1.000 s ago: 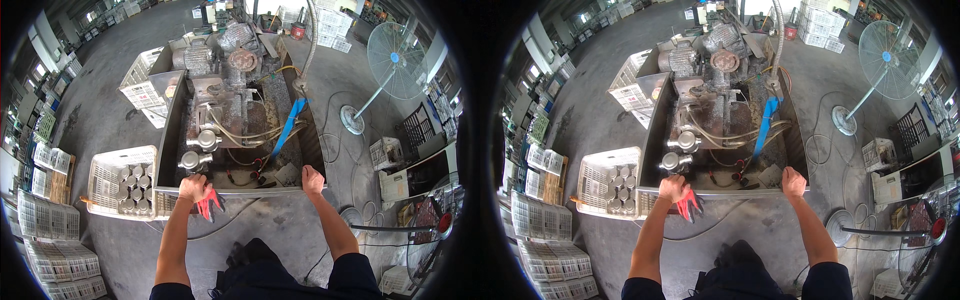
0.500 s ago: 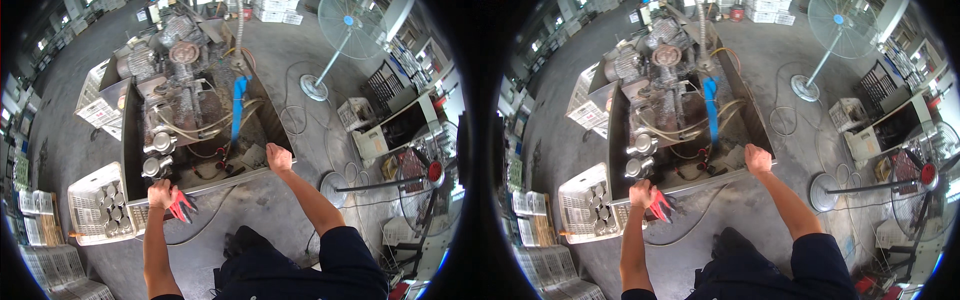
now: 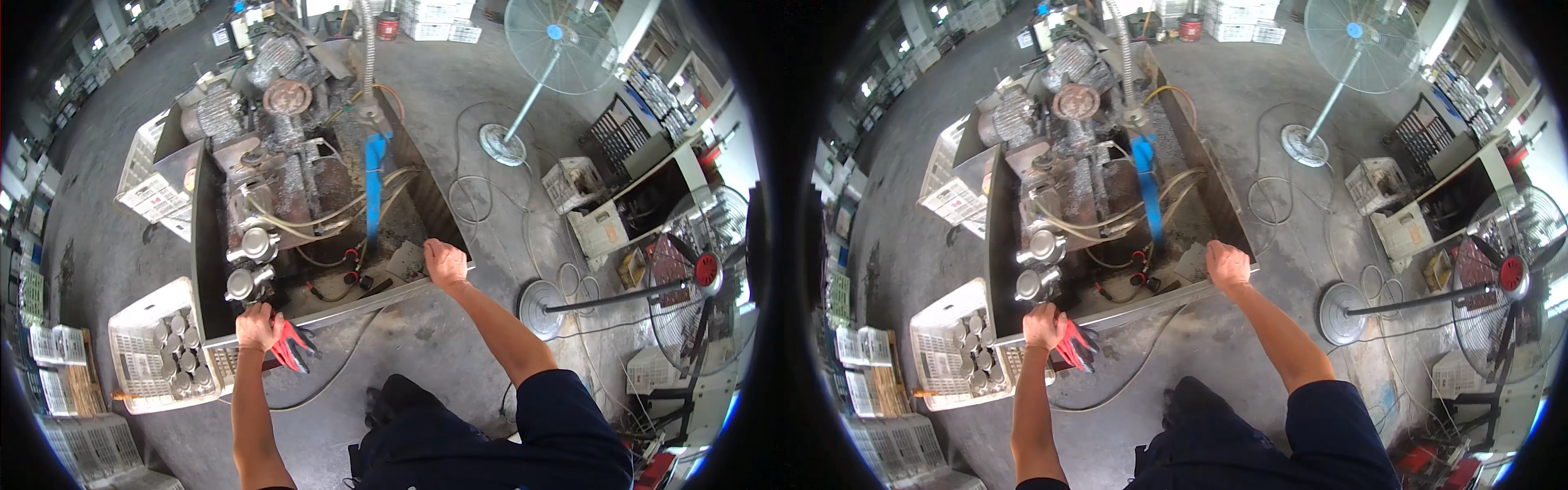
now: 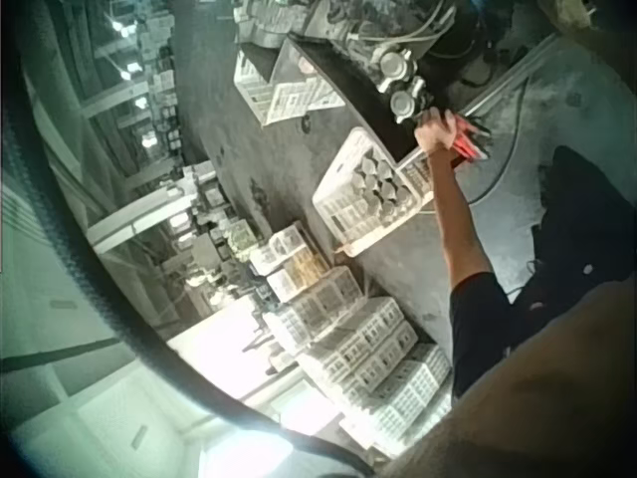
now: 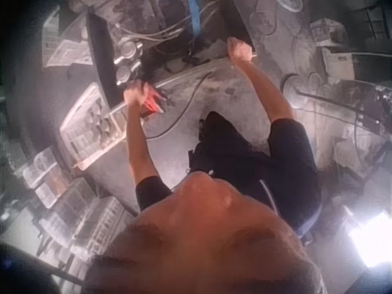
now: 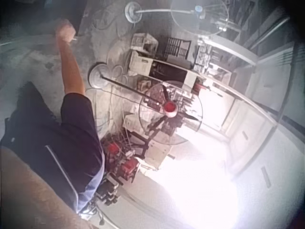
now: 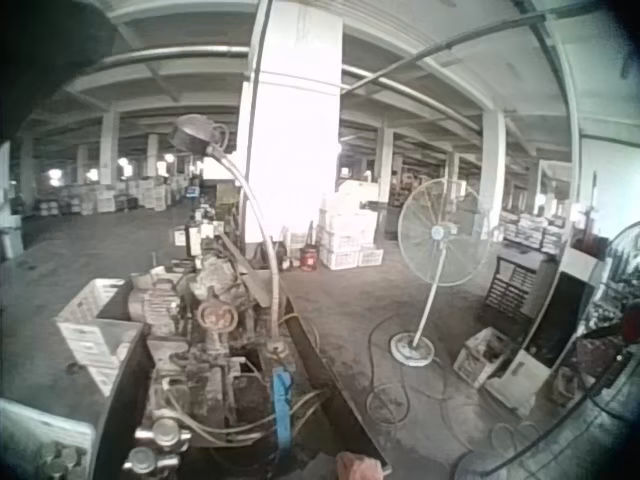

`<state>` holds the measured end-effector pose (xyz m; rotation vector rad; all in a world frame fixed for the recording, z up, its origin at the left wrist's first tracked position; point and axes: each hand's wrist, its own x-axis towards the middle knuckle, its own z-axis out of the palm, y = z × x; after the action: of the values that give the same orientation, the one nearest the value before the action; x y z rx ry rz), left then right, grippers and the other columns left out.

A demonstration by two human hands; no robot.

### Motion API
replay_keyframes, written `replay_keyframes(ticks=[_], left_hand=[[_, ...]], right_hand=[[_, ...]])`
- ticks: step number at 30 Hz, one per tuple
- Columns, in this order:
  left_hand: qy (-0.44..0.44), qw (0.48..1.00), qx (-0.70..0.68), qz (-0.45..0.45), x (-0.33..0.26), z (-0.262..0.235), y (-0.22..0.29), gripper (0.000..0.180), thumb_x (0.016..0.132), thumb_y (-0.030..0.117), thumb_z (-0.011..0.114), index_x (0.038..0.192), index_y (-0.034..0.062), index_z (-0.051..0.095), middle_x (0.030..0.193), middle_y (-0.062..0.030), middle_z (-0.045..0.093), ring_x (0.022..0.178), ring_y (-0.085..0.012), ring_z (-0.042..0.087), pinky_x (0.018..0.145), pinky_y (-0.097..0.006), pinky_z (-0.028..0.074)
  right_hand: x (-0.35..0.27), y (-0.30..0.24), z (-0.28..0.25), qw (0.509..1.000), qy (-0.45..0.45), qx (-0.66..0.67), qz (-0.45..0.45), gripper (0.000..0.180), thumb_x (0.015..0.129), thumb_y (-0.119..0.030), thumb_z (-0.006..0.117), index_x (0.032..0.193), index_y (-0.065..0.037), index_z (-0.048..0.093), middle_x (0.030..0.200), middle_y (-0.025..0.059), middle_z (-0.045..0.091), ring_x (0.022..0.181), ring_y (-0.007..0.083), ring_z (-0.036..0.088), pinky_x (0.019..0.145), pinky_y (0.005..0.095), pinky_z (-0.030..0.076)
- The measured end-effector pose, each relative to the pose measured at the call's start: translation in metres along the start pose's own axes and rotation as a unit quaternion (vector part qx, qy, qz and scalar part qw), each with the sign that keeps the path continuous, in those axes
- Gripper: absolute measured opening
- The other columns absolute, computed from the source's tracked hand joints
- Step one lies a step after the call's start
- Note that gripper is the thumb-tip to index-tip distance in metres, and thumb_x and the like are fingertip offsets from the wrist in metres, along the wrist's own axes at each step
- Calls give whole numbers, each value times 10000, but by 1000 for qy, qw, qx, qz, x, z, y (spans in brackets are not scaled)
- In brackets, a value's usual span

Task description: The person puts on gloves, picks up and turns a metal component by hand, and uses a scraper to scrape metal shavings from a machine surface.

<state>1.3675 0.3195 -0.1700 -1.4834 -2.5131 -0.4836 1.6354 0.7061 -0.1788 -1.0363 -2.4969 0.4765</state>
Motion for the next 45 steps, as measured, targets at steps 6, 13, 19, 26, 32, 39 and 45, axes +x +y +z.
replay_keyframes(ticks=[6,13,19,26,32,39,45], left_hand=[[12,1000,10,2,0,0,-1,287,826,355,683,744,102,573,706,-100,615,640,-317,660,570,-439,531],[24,1000,3,1,3,-4,2,287,801,339,705,700,105,573,679,-86,595,636,-303,650,571,-421,540],[20,1000,0,0,0,-5,0,293,792,344,716,700,102,580,681,-87,600,637,-297,651,569,-416,545],[19,1000,-4,-1,0,-3,0,298,808,362,710,713,101,600,689,-85,611,644,-289,665,575,-408,556],[22,1000,-12,-5,0,-4,1,285,803,343,706,703,103,592,687,-90,610,644,-294,661,572,-414,549],[41,999,-11,6,-1,-4,-1,280,804,328,698,693,104,574,678,-93,605,640,-299,655,567,-418,541],[39,999,-12,3,0,-3,0,281,805,327,699,691,103,572,676,-93,602,632,-298,655,569,-413,542]], right_hand=[[2,2,1,1000,-4,-8,10,188,939,-249,567,1039,-148,691,923,148,733,875,368,699,779,500,538],[1,7,4,999,25,-5,-25,188,958,-254,556,1007,-129,689,883,144,729,833,365,701,736,489,544],[1,1,2,1000,14,-9,-16,192,960,-251,555,999,-123,693,894,143,732,841,371,699,745,486,545],[1,4,3,1000,15,-17,-21,192,955,-246,557,1009,-123,695,909,137,731,858,365,697,752,479,540],[1,2,3,999,11,-30,-19,182,954,-245,560,1006,-128,690,906,131,730,852,373,692,742,484,536],[1,-4,1,1000,14,-20,-19,186,960,-261,554,1001,-130,680,898,134,728,842,382,690,736,492,534],[1,-1,-1,999,6,-29,-23,213,975,-278,543,993,-123,689,911,133,730,849,385,689,746,493,532]])
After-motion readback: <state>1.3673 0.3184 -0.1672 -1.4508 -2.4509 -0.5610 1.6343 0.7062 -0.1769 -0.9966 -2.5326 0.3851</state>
